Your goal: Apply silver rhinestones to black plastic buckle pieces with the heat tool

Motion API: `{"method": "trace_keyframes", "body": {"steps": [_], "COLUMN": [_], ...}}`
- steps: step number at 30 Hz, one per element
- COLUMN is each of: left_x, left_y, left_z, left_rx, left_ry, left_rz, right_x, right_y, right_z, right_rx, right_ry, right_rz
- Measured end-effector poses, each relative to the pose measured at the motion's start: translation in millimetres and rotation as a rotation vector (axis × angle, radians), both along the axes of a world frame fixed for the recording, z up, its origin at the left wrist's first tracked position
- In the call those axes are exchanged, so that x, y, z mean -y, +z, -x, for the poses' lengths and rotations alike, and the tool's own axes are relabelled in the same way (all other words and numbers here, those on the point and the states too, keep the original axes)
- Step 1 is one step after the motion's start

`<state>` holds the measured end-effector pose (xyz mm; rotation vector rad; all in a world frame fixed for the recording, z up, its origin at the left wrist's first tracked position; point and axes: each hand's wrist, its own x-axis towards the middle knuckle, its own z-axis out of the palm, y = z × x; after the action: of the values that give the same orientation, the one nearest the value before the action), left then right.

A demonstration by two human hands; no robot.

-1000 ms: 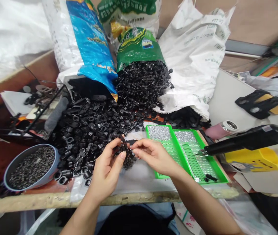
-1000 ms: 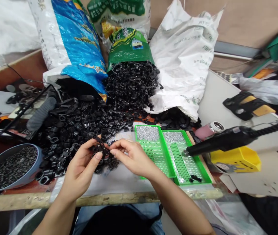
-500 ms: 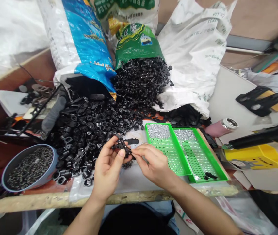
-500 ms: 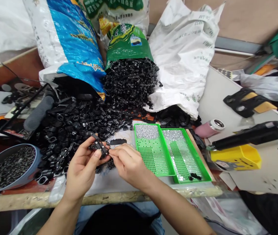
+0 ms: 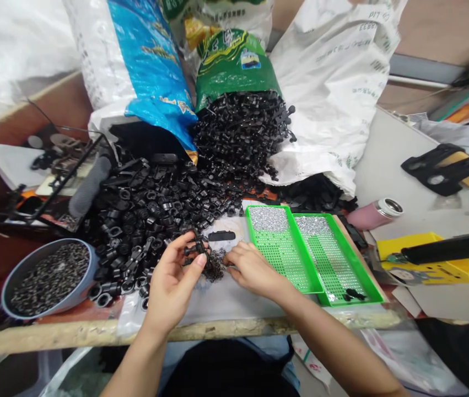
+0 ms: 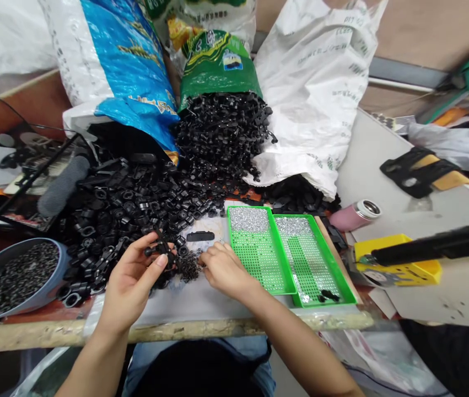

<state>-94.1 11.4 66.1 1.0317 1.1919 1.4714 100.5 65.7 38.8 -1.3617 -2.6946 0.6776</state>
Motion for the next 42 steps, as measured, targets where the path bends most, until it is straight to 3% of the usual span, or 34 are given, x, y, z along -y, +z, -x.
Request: {"method": "trace_keyframes", "body": {"steps": [8, 14, 18, 23, 30, 39, 42], "left_x": [2, 5, 7, 11, 8, 4, 5], "left_y": [3.2, -0.4, 3.1, 8.1, 14.5, 13.0, 8.5], "left_z": [-4, -3, -7, -13, -17, -13, -15], "left_rx": [-0.052, -0.165, -0.286, -0.304, -0.105, 0.068, 0.081], "left_ry": [-0.032, -0.078, -0.106, -0.132, -0.196, -0.355, -0.328], "left_rz": [0.021, 0.072, 0.065, 0.048, 0.069, 0.162, 0.163], "right_x": [-2, -2, 2, 9, 17, 20, 22], "right_y": [-3.6, 2.9, 26.0, 41.6, 43.5, 41.7, 46.6], "right_z": [-4, -8, -7, -1, -1, -6, -7], "right_rx": [-0.097, -0.609, -0.880, -0.908, -0.843, -0.843, -0.864], "right_ry": [-0.012, -0.158, -0.183, -0.126, 0.023, 0.001, -0.037], "right_rz": [-0.035, 0.061, -0.107, -0.270, -0.559, -0.611, -0.569]}}
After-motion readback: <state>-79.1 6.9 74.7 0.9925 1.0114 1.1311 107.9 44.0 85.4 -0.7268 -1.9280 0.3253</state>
